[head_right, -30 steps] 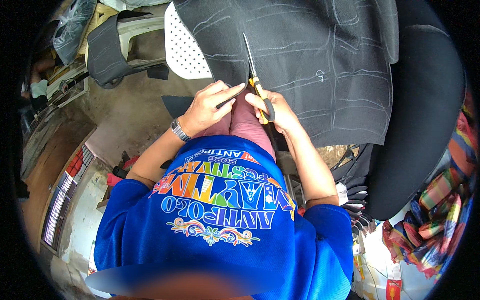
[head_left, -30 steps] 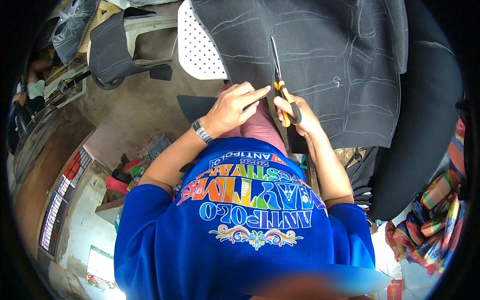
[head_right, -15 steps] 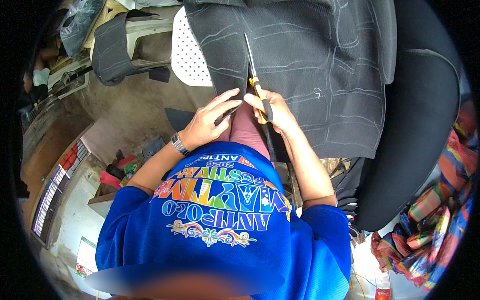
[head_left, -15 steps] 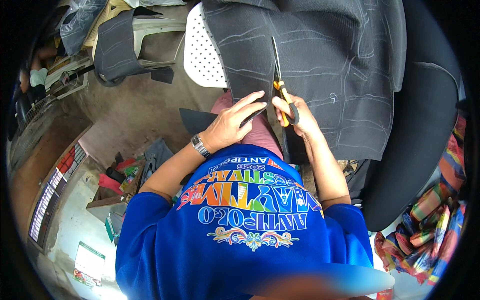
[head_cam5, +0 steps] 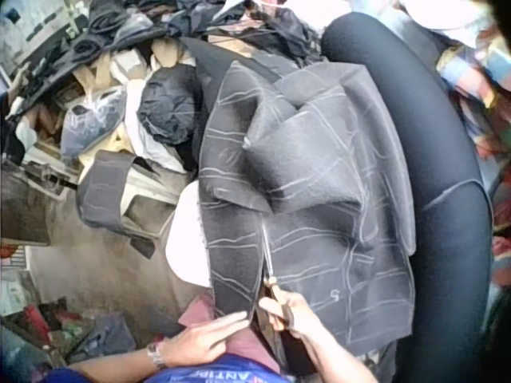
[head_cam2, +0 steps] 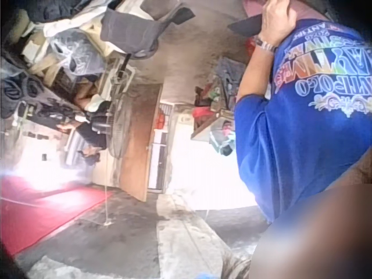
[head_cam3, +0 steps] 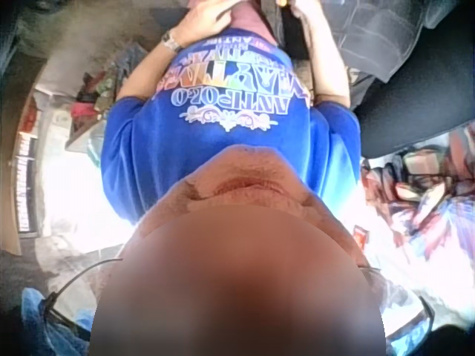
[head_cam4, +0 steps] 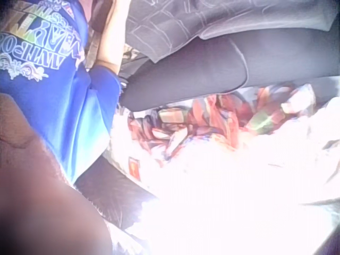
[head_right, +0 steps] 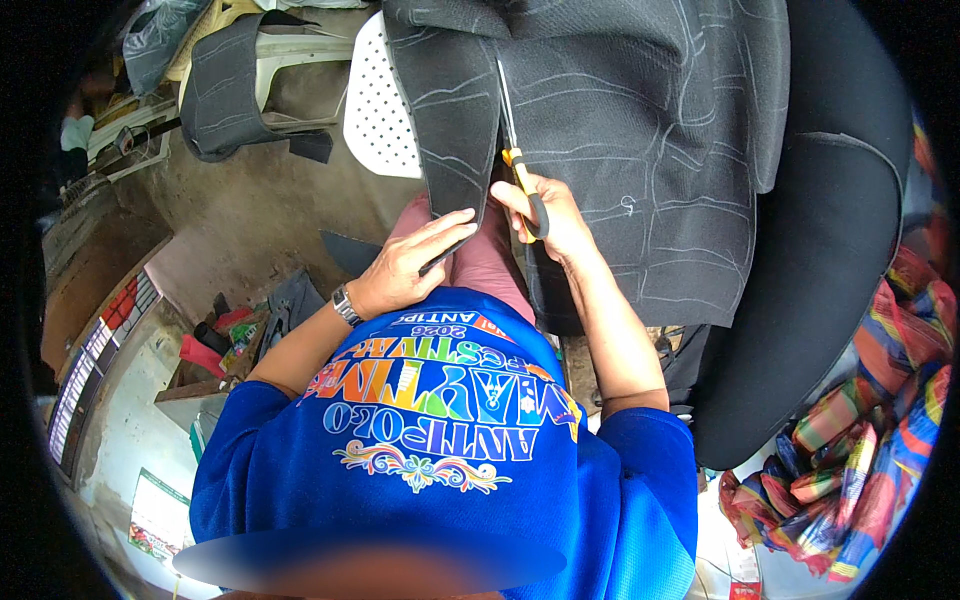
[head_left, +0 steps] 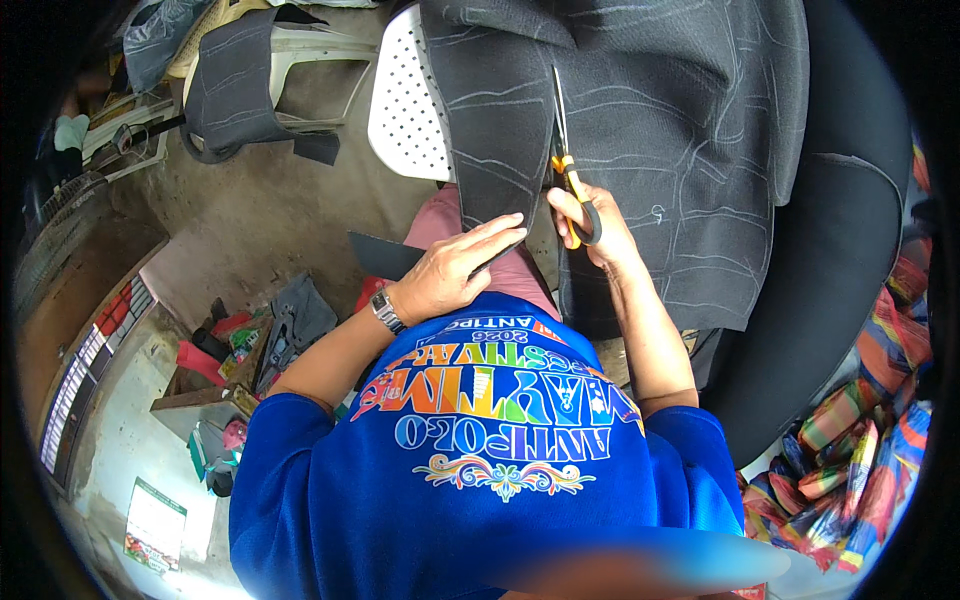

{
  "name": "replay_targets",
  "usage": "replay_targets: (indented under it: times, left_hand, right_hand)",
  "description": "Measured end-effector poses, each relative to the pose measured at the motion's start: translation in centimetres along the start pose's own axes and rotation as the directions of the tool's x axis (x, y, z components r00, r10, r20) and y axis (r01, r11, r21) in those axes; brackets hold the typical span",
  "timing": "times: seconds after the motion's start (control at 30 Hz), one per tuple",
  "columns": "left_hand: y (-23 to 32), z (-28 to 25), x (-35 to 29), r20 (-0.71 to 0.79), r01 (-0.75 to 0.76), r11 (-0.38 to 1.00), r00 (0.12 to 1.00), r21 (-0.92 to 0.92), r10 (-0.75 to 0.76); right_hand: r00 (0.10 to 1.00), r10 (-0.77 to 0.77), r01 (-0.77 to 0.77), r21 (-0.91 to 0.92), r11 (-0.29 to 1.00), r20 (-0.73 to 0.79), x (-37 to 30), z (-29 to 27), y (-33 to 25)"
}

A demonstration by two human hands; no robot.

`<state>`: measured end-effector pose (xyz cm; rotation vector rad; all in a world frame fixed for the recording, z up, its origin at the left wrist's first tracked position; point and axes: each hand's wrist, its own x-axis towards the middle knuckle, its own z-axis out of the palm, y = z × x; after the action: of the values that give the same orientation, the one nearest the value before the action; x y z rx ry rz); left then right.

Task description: The person uses shears to cut a large piece of dark gray fabric laid on a table. They follow chalk lines, repeatedly repositioning and folding the fabric to make precise cuts along marked edges. Cut pieces are set aside as the task progresses.

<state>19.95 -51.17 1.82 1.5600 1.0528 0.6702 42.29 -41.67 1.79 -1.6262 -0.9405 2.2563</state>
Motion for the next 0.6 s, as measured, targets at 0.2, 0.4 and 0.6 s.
replay_targets:
  times: [0.2,0.4,0.6]
  left_hand:
    - [0.3,-0.5,-1.0,0.043,-0.012,1.000,0.999,0.019,0.011]
    - [0.3,-0.9,-1.6,0.009,0.006,1.000,1.000,-0.013,-0.006]
    - [0.8,-2.6,0.4,0.295,0.058,0.996,0.955,-0.072,-0.034]
  right_hand:
    - [1.000,-0.010,0.009,-0.046,0.999,-0.016,0.2,-0.1,-1.0]
    - [1.000,-0.008,0.008,-0.052,0.999,0.007,1.1,-0.3,-1.6]
    - [0.999,0.043,-0.043,-0.023,0.999,0.002,0.2,-0.4,0.1]
